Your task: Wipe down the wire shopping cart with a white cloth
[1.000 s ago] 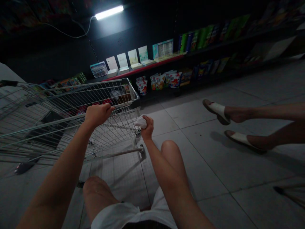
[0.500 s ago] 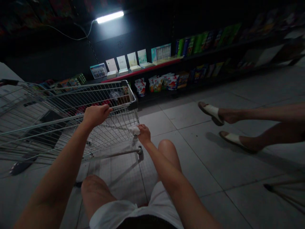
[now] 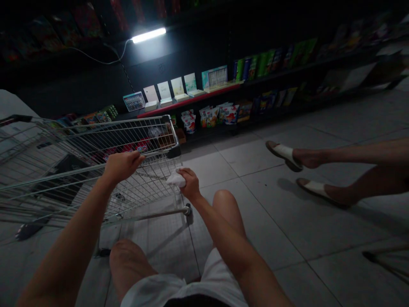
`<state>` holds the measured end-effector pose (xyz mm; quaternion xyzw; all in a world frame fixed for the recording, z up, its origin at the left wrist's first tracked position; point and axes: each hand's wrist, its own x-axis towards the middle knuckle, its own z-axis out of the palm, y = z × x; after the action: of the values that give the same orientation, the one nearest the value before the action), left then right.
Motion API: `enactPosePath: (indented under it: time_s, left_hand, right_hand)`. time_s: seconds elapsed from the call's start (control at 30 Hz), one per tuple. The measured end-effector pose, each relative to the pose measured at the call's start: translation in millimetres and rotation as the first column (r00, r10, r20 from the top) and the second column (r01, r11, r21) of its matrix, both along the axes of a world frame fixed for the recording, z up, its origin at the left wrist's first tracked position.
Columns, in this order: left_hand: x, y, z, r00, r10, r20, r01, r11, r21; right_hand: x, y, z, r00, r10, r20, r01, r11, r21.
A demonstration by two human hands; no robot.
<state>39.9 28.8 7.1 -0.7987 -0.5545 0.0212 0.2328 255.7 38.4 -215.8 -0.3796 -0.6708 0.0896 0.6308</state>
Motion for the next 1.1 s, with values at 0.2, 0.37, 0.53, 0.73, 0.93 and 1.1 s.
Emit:
enactPosePath:
  time_s: [0.2,0.37,0.53,0.73,0.93,1.1]
  left_hand:
    - [-4,-3,0.4,1.000,-0.003,0.000,0.003,1.000,0.009]
    - [-4,-2,4.0,0.999,0.004,0.035,-0.003,1.000,-0.030]
    - [21,5,16.7,0.981,-0.073,0.177,0.077,0.997,-0.020]
    - [81,25,21.1,0.962,-0.123,0.245,0.134,0.991,-0.026]
    - [106,37,-0.2,0.956,-0.056,0.288,0.089,0.991,-0.104]
    - [104,24,-12.2,0.974,0.034,0.224,-0.034,0.999,-0.006]
  right_hand:
    - [2,-6,50.3,0.965,-0.151,-0.213,0.182,0.974,0.135]
    - [-18,10,27.8,0.962,-0.166,-0.216,0.191,0.977,0.099]
    - [-2,12,11.5,0.989,-0.072,-0.126,0.084,0.993,0.088]
    - [-4,14,50.5,0.953,-0.238,-0.186,0.254,0.965,0.066]
    - [3,-19,56.7,0.999,0.044,0.004,-0.044,0.979,0.197]
    - [26,-18,95.9,0.979,-0.087,-0.187,0.135,0.957,0.258]
